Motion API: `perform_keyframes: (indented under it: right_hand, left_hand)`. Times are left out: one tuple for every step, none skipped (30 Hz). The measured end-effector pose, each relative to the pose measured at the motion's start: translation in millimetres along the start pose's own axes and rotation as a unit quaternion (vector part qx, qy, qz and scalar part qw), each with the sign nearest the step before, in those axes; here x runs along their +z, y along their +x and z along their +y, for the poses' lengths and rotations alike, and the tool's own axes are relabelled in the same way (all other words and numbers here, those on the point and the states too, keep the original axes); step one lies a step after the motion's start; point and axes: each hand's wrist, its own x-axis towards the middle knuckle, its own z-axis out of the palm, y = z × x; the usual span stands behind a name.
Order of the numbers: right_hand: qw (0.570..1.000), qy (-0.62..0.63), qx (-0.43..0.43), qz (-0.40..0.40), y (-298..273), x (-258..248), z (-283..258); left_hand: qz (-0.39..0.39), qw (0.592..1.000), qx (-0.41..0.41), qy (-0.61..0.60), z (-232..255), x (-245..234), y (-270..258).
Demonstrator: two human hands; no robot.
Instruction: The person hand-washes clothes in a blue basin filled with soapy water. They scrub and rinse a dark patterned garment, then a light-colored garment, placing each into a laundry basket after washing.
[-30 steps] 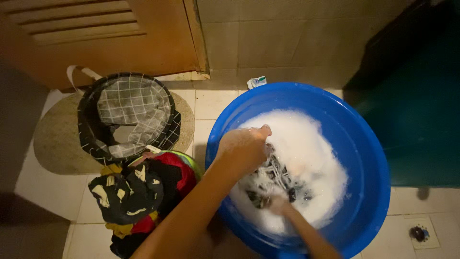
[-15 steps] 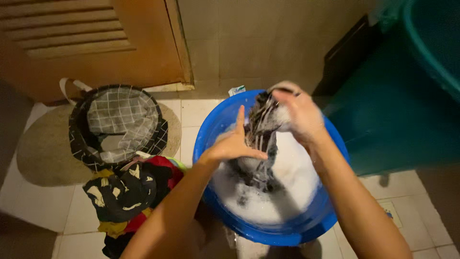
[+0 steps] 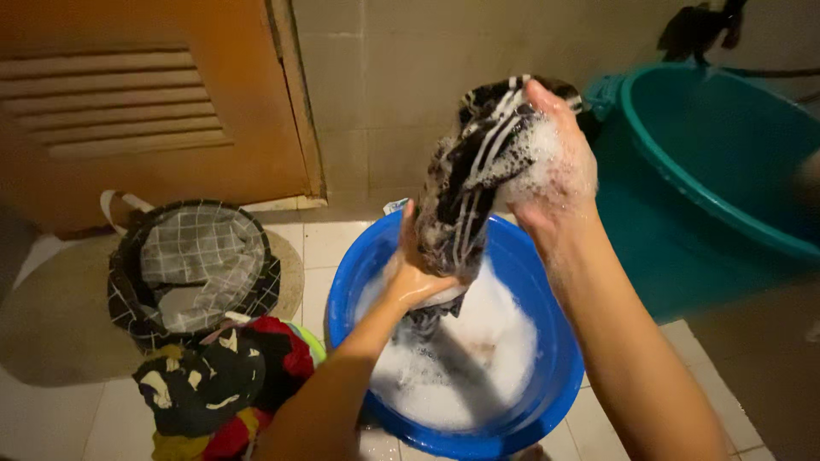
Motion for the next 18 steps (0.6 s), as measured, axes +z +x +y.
perform_keyframes:
  right_hand:
    - [1.0, 0.003, -0.01, -0.001, 0.3, 0.7, -2.2]
    - [1.0, 0.002, -0.021, -0.001, 1.4, 0.0, -5.0]
    - [0.999, 0.0, -0.032, 0.001, 0.2, -2.8, -8.7]
    - [0.999, -0.002, -0.043, 0.003, -2.3, -7.4, -12.5]
    - [0.998, -0.007, -0.065, 0.0, -7.8, -14.6, -17.4]
    - [0.996, -0.013, -0.087, -0.003, -16.4, -24.0, -25.2]
    - [0.994, -0.019, -0.109, -0.006, -24.5, -33.9, -34.4]
    - [0.991, -0.003, -0.124, 0.05, -35.2, -45.9, -43.4]
    - [0.984, 0.012, -0.139, 0.108, -50.2, -61.5, -50.4]
    - [0.976, 0.008, -0.172, 0.137, -71.3, -79.8, -50.1]
    - [0.965, 0.005, -0.204, 0.166, -94.2, -98.3, -45.6]
    - [0.965, 0.009, -0.2, 0.17, -107.0, -115.2, -41.5]
    - [0.961, 0.006, -0.199, 0.19, -120.1, -131.6, -31.6]
    - [0.96, 0.008, -0.175, 0.219, -131.7, -146.5, -10.5]
    - [0.958, 0.015, -0.137, 0.253, -141.2, -158.7, 12.7]
    - [0.956, 0.025, -0.076, 0.282, -150.9, -167.2, 39.3]
    - [0.952, 0.044, 0.002, 0.303, -158.6, -172.0, 67.1]
    - [0.94, 0.071, 0.083, 0.322, -164.5, -173.5, 90.7]
  left_hand:
    - [0.021, 0.979, 0.095, 0.178, 2.8, 6.1, 0.4]
    - [-0.061, 0.988, -0.129, 0.064, 2.6, 11.8, -2.7]
    - [-0.14, 0.927, -0.345, -0.054, 2.6, 14.8, -12.6]
    - [-0.21, 0.8, -0.537, -0.167, 0.3, 19.2, -23.2]
    - [-0.099, 0.876, -0.431, -0.193, -3.8, 28.1, -30.5]
    - [0.015, 0.925, -0.312, -0.214, -9.4, 38.0, -37.3]
    - [-0.051, 0.885, -0.412, -0.21, -17.0, 47.6, -42.8]
    - [-0.118, 0.831, -0.504, -0.202, -25.8, 56.3, -47.6]
    - [-0.1, 0.835, -0.514, -0.17, -35.9, 65.0, -50.7]
    - [-0.082, 0.838, -0.522, -0.138, -43.7, 73.3, -52.0]
    - [-0.029, 0.81, -0.544, -0.218, -48.9, 78.7, -52.6]
    - [0.025, 0.773, -0.56, -0.297, -52.7, 82.2, -50.4]
    - [0.079, 0.728, -0.571, -0.371, -53.9, 83.7, -45.5]
    - [0.129, 0.648, -0.592, -0.461, -53.3, 84.4, -36.3]
    - [0.176, 0.557, -0.604, -0.542, -49.7, 83.3, -25.6]
    - [0.221, 0.455, -0.607, -0.612, -41.8, 79.6, -16.0]
    - [0.234, 0.448, -0.588, -0.632, -31.5, 73.4, -7.0]
    - [0.247, 0.44, -0.567, -0.651, -19.0, 67.0, 2.9]
